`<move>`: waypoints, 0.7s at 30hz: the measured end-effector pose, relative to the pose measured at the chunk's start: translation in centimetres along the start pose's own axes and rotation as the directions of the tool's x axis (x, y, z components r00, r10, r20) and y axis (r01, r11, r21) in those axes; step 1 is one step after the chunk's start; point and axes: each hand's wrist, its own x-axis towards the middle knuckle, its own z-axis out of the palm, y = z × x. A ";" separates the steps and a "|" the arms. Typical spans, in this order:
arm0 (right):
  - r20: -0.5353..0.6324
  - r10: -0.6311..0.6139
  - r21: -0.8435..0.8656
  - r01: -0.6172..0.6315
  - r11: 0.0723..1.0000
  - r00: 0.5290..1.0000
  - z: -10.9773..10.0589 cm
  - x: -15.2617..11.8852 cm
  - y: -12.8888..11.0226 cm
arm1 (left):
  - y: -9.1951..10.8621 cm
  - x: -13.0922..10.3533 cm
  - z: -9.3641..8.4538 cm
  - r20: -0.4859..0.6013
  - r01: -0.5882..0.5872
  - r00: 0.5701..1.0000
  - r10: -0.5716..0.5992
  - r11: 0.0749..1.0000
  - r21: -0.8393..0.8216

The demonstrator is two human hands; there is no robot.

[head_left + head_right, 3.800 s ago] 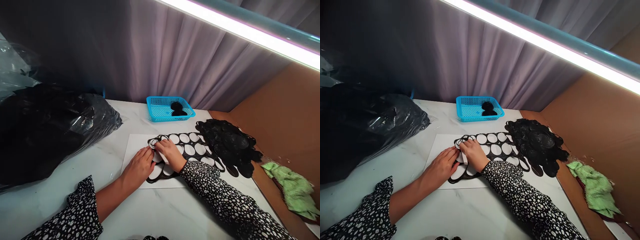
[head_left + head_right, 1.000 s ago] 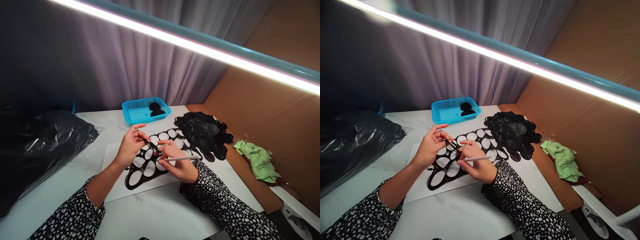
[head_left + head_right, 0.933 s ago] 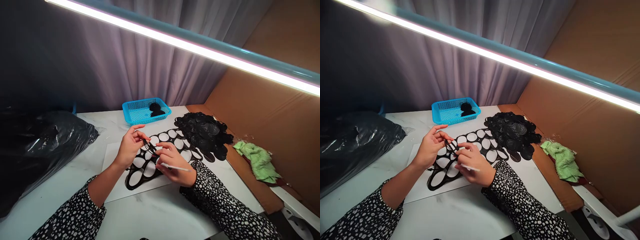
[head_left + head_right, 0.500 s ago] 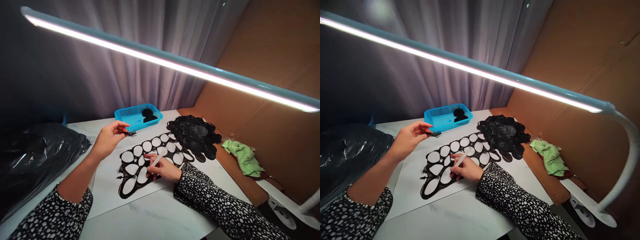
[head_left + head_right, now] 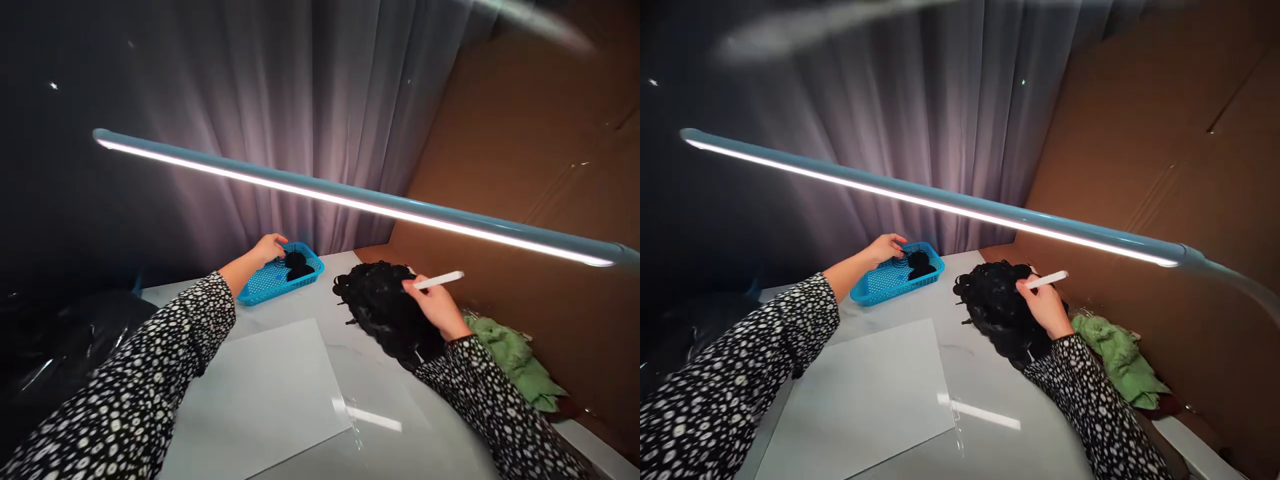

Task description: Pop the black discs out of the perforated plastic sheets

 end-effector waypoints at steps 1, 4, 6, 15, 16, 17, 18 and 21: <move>-0.020 -0.015 -0.116 0.012 0.993 1.000 -0.2 -0.2 1.2 | 0.1 0.9 1.0 -0.012 0.027 1.000 -0.027 1.000 0.012; -0.132 -0.166 -0.313 0.117 0.942 0.977 0.0 -1.5 2.8 | 0.2 3.6 3.2 -0.064 0.105 0.993 -0.101 0.993 0.059; -0.170 -0.248 -0.327 0.183 0.927 0.954 0.2 -2.0 2.6 | 0.3 4.9 4.0 -0.106 0.144 0.985 -0.134 0.984 0.102; -0.109 -0.212 -0.202 0.188 0.961 0.971 0.7 -2.2 1.2 | 0.2 4.1 8.3 0.060 0.009 0.998 -0.025 0.966 0.258; -0.107 -0.204 -0.195 0.180 0.964 0.973 0.7 -2.3 1.2 | 0.2 3.7 8.6 0.099 -0.023 0.995 -0.003 0.966 0.257; -0.108 -0.198 -0.191 0.176 0.966 0.974 0.6 -2.4 1.3 | 0.4 3.3 8.6 0.132 -0.056 0.991 0.023 0.966 0.251; -0.112 -0.197 -0.190 0.173 0.966 0.974 0.6 -2.4 1.3 | 0.6 2.9 8.4 0.161 -0.092 0.986 0.054 0.966 0.241; -0.117 -0.215 -0.206 0.188 0.960 0.970 0.6 -2.6 1.1 | 1.4 1.3 5.9 0.223 -0.212 0.960 0.168 0.959 0.190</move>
